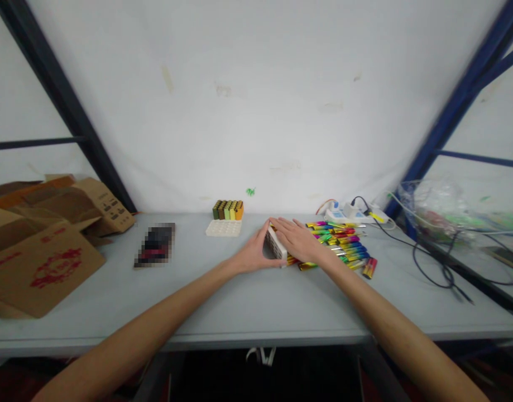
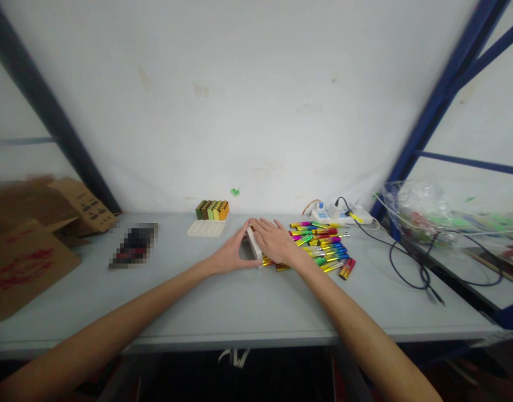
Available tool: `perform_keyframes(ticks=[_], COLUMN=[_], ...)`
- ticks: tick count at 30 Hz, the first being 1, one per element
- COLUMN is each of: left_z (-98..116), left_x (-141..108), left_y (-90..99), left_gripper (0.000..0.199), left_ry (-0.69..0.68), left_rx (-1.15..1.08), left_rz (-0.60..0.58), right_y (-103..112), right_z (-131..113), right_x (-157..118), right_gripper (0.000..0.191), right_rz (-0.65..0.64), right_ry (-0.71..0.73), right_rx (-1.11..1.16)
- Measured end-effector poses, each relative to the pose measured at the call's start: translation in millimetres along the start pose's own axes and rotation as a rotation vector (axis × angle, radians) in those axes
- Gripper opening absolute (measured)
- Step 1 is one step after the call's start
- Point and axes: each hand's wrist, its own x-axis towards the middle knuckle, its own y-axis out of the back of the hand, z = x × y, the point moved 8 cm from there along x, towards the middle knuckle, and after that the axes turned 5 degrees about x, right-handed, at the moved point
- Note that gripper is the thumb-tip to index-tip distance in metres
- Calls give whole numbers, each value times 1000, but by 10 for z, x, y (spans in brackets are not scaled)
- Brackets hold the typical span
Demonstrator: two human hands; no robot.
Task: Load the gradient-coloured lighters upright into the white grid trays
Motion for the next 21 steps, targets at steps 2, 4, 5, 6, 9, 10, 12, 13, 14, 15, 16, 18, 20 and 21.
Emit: perform_keyframes(ticks=[2, 4, 5, 6, 9, 10, 12, 13, 14, 15, 16, 18, 20, 21], left_z=[16, 29, 34, 36, 38, 36, 30, 25, 22, 21, 22, 30, 42, 48], left_x=[0, -1, -1, -1, -3, -5, -9, -10, -12, -13, -14, -15, -17, -19], left_y=[4, 6, 7, 7, 1, -1, -4, -4, -3, -1, 2, 11, 21, 27], left_gripper=[136, 136, 136, 136, 135, 135, 135, 135, 136, 136, 136, 135, 135, 135], left_ry=[-6, -7, -6, -5, -10, -12, -9, -4, 3, 9, 15, 26, 35, 38], left_rx=[-1, 4, 6, 9, 10, 10, 13, 16, 21, 24, 28, 31, 30, 30], left_rz=[-4, -6, -6, -6, -8, -9, -10, -10, -10, -11, -12, -15, -21, -23], right_y=[10, 20, 24, 29, 41, 43, 45, 50, 56, 63, 68, 65, 44, 32], right_z=[-8, -21, -28, -34, -38, -34, -15, 4, 31, 65, 104, 181, 250, 282], right_x=[-2, -4, -5, -6, -8, -10, -15, -19, -23, -27, -29, -30, -23, -17], right_gripper=[60, 60, 60, 60, 58, 58, 58, 58, 59, 59, 59, 58, 58, 57], right_rz=[-5, -8, -9, -9, -5, -4, -5, -2, 3, 10, 16, 20, 17, 18], right_ry=[-6, -4, -1, 1, 3, 4, 8, 7, 2, -7, -17, -29, -26, -23], right_rx=[-17, -34, -41, -47, -56, -60, -71, -78, -84, -89, -92, -98, -109, -114])
